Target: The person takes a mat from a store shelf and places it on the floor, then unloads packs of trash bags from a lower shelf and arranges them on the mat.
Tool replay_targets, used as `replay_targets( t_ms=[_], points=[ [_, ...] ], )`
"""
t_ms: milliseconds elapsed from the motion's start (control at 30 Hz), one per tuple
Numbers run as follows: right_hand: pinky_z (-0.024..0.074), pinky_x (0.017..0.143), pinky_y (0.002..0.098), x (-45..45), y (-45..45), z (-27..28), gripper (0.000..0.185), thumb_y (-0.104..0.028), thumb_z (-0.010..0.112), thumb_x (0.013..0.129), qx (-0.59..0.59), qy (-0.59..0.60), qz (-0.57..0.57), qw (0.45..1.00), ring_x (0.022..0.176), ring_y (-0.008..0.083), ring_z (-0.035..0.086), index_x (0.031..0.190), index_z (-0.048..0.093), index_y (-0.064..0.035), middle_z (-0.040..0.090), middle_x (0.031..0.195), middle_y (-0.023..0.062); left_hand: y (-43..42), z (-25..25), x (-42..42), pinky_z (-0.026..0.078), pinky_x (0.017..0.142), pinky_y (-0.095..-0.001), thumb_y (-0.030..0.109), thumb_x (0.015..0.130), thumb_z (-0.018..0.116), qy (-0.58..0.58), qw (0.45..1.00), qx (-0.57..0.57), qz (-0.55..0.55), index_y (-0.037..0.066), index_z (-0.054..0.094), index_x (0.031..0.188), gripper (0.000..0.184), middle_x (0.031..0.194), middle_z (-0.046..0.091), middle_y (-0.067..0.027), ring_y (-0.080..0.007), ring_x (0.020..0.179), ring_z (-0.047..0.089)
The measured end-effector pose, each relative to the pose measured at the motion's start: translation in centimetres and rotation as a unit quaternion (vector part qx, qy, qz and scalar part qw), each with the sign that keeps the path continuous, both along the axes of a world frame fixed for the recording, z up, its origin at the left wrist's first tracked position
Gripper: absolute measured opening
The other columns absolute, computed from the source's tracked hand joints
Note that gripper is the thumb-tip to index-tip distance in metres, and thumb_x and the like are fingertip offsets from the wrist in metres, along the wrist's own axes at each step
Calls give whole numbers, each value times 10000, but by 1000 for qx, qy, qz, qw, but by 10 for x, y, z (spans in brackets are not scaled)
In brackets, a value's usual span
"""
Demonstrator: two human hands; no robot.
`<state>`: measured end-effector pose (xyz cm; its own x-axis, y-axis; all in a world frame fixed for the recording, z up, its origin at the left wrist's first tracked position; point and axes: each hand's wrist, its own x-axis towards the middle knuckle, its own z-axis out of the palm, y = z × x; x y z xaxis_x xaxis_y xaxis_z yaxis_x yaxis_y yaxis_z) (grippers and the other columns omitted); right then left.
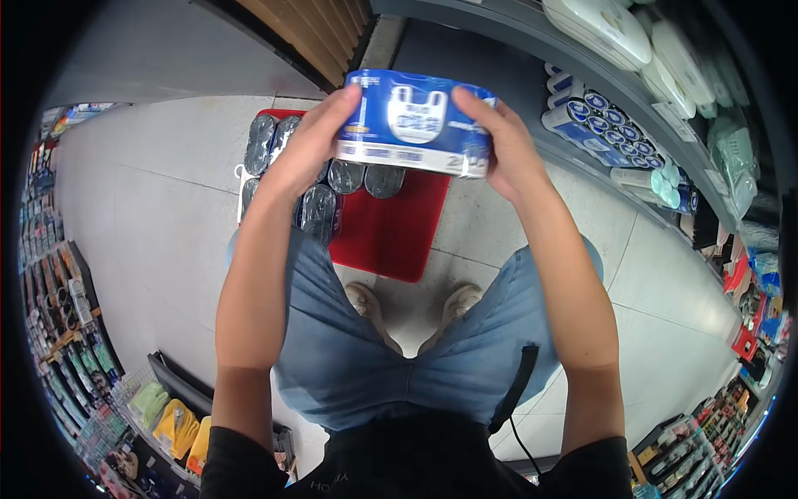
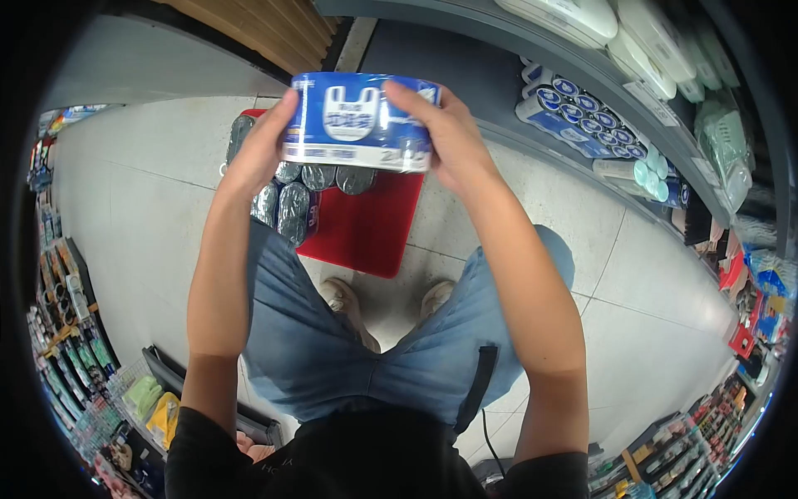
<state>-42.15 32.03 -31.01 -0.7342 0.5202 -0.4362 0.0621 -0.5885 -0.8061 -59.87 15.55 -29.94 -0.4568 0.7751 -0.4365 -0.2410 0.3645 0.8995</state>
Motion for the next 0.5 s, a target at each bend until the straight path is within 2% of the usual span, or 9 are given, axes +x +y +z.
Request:
replay_targets(
  t_ms=[33,133,167,300,500],
  points=[
    [529,900,305,2,2,0,698,-434,798,819,-26,5,-16,1000,1005,172,673,1255,548,50,675,1096,139,1,-1,3,531,902,-339,592,970,517,2,1000,6,-7,-47,518,1324,730,1134,664,-131,-182,1081,647],
    [523,912,308,4,8,-6,654,-480,736,868,-54,-10,-44,998,995,155,673,1224,565,42,677,1097,130,7,-3,8,506,959,-338,532,999,503,-67,996,25,-48,-47,517,1330,667,1174,656,-140,-192,1098,642],
    [516,914,297,5,8,-7,676,-531,694,885,-42,-13,-44,998,983,153,670,1218,568,43,674,1091,118,9,-6,7,511,946,-333,528,996,509,-57,997,17,-54,-55,485,1358,687,1187,643,-144,-186,1101,637],
    [517,887,285,9,10,-6,678,-559,667,896,-25,-24,-45,998,972,144,660,1204,570,37,664,1068,102,9,3,9,487,981,-331,519,992,521,-22,997,11,-77,-46,441,1413,709,1281,597,-139,-176,1168,596],
    [542,842,280,12,13,-6,592,-564,606,936,24,-9,-56,998,926,147,676,1138,607,-8,673,1034,99,3,-2,9,448,1038,-342,508,988,526,3,995,66,-75,-32,363,1485,751,1358,565,-129,-185,1217,570]
  ],
)
